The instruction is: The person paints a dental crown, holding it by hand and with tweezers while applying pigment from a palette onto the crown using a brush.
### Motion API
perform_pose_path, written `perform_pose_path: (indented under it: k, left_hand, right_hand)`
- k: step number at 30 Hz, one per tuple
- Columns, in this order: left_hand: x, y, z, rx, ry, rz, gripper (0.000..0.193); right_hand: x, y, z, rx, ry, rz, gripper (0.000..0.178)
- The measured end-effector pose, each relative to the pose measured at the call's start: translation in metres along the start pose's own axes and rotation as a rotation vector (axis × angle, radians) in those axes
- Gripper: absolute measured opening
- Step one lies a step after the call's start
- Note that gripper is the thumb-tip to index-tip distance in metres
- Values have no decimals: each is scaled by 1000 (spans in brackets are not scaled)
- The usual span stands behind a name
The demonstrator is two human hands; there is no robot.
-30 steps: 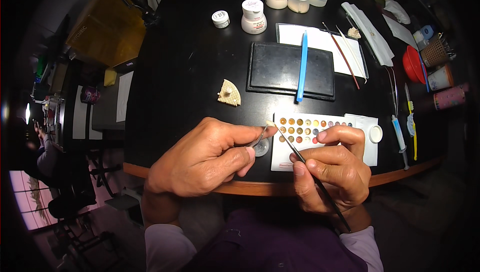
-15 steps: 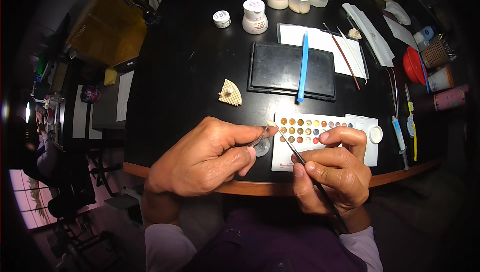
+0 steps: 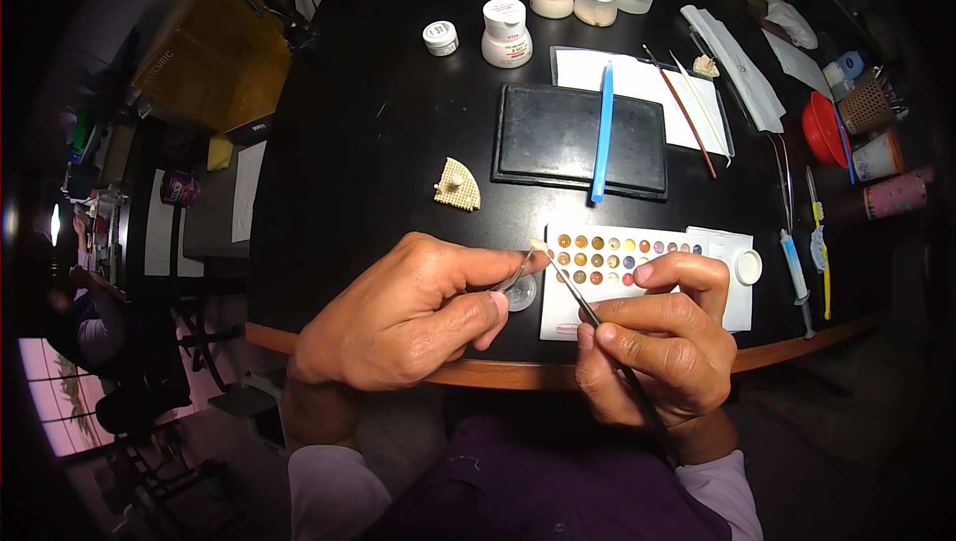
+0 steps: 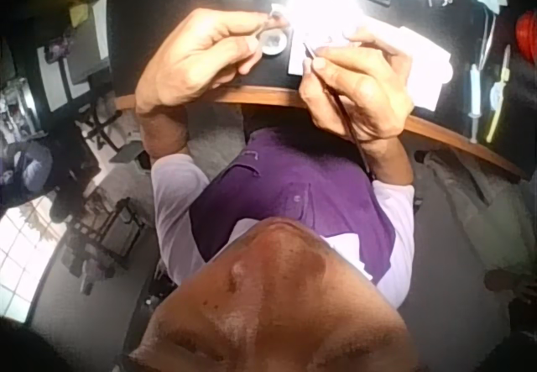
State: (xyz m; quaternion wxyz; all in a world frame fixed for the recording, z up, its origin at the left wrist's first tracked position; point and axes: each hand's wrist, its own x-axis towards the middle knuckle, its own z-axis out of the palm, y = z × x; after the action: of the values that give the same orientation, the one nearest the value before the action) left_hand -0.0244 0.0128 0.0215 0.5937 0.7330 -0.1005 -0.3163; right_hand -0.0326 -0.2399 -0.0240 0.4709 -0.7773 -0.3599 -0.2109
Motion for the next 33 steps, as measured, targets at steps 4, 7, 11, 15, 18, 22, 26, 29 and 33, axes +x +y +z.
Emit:
perform_pose_path:
  k: [4, 7, 11, 15, 18, 22, 26, 29, 33]
  left_hand:
    - [1, -4, -1, 59, -1, 32, 49]
    - [1, -3, -1, 153, -1, 80, 48]
    - [2, -4, 1, 176, 1, 93, 49]
    - [0, 1, 3, 71, 68, 2, 40]
    - [5, -15, 3, 62, 89, 162, 43]
    - [5, -11, 2, 45, 112, 179, 49]
    - [5, -2, 4, 43, 123, 88, 34]
    - [9, -7, 9, 8, 126, 103, 22]
    - [8, -21, 15, 78, 264, 160, 64]
  right_hand:
    - [-1, -1, -1, 10, 29, -3, 31]
    - [-3, -2, -2, 28, 46, 10, 31]
    - [-4, -4, -6, 22, 77, 25, 32]
    - [1, 11, -20, 22, 146, 10, 26]
    - [-13, 29, -35, 140, 192, 182, 12]
    - [-21, 38, -49, 210, 311, 376, 2]
    - [-25, 45, -54, 180, 255, 440, 8]
    - [-28, 45, -57, 133, 225, 486, 10]
    - [-32, 48, -58, 126, 199, 453, 11]
